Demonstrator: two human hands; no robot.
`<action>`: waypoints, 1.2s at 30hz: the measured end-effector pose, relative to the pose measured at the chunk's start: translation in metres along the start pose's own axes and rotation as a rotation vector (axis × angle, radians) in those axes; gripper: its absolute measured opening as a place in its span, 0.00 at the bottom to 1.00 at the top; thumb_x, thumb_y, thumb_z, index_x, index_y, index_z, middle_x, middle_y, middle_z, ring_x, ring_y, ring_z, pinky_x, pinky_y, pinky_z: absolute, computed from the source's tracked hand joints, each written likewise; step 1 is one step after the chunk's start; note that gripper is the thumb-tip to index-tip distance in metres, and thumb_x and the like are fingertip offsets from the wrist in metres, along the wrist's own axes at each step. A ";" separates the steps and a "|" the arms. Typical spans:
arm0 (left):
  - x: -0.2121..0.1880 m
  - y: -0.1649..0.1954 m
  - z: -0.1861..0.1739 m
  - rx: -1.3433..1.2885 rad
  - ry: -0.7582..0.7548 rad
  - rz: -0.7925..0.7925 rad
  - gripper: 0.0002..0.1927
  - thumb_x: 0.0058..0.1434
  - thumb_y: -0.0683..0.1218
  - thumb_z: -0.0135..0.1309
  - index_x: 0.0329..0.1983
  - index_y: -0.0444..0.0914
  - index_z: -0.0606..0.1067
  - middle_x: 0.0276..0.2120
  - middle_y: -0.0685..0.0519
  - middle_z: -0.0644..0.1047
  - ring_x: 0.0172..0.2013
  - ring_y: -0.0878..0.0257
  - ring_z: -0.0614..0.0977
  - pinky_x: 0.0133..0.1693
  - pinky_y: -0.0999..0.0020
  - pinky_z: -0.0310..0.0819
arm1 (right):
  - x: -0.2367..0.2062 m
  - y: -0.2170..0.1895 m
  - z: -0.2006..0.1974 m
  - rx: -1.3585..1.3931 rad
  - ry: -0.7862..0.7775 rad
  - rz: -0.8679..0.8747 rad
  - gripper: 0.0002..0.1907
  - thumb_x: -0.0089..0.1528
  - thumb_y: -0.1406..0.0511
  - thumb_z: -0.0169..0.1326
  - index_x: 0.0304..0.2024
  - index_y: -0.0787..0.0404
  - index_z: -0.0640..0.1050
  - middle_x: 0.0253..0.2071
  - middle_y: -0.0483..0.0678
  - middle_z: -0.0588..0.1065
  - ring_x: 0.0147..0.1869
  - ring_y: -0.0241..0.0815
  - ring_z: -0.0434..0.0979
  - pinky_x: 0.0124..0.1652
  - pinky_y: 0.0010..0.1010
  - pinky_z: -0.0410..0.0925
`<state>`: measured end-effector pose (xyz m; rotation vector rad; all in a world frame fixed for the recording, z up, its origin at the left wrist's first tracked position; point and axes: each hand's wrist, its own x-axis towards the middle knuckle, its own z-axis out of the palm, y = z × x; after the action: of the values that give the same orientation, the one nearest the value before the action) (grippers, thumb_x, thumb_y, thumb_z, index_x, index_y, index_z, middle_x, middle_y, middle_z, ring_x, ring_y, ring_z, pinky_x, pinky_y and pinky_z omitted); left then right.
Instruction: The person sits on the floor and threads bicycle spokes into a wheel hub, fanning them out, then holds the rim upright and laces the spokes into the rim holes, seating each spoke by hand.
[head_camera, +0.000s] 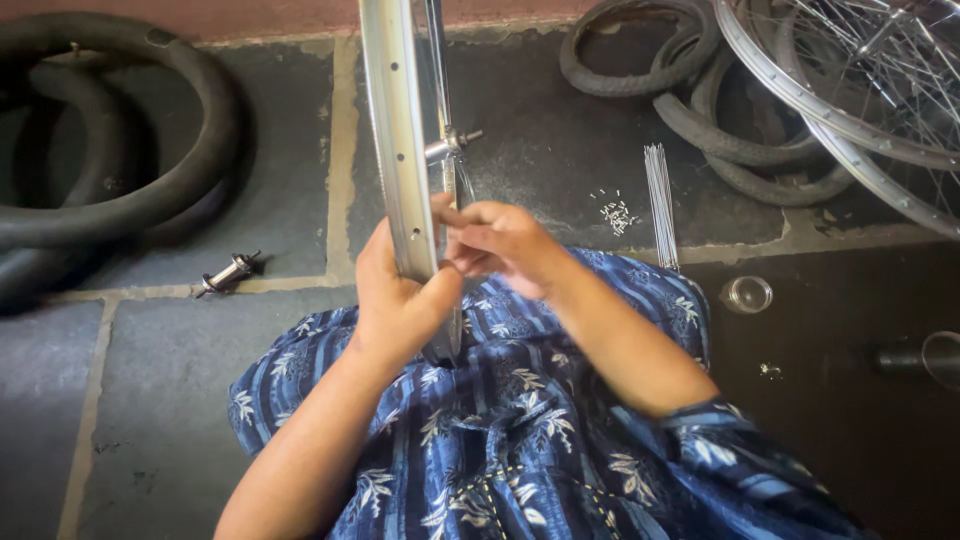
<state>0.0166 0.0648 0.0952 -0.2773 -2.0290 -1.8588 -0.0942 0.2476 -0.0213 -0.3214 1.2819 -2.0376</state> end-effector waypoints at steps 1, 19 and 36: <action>0.000 -0.002 -0.001 0.064 0.005 0.051 0.21 0.53 0.36 0.51 0.53 0.33 0.72 0.48 0.52 0.78 0.50 0.64 0.79 0.55 0.67 0.74 | 0.005 0.013 -0.029 -0.173 0.129 -0.031 0.13 0.64 0.66 0.59 0.48 0.68 0.77 0.39 0.53 0.81 0.39 0.41 0.82 0.39 0.30 0.76; 0.014 -0.006 -0.012 0.040 0.018 0.032 0.14 0.55 0.34 0.49 0.45 0.34 0.66 0.41 0.50 0.74 0.54 0.58 0.77 0.62 0.62 0.70 | -0.039 0.058 -0.310 -1.485 1.026 0.617 0.24 0.53 0.53 0.70 0.47 0.57 0.82 0.46 0.55 0.81 0.53 0.58 0.80 0.50 0.46 0.72; 0.022 -0.010 -0.005 0.069 0.053 0.027 0.17 0.53 0.35 0.50 0.47 0.33 0.71 0.42 0.53 0.75 0.47 0.64 0.77 0.54 0.68 0.72 | -0.031 0.054 -0.302 -1.424 1.027 0.705 0.22 0.56 0.57 0.68 0.49 0.60 0.82 0.53 0.60 0.79 0.59 0.60 0.78 0.56 0.46 0.70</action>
<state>-0.0072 0.0564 0.0950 -0.2338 -2.0387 -1.7575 -0.2116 0.4626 -0.2079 0.6038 2.7619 -0.3073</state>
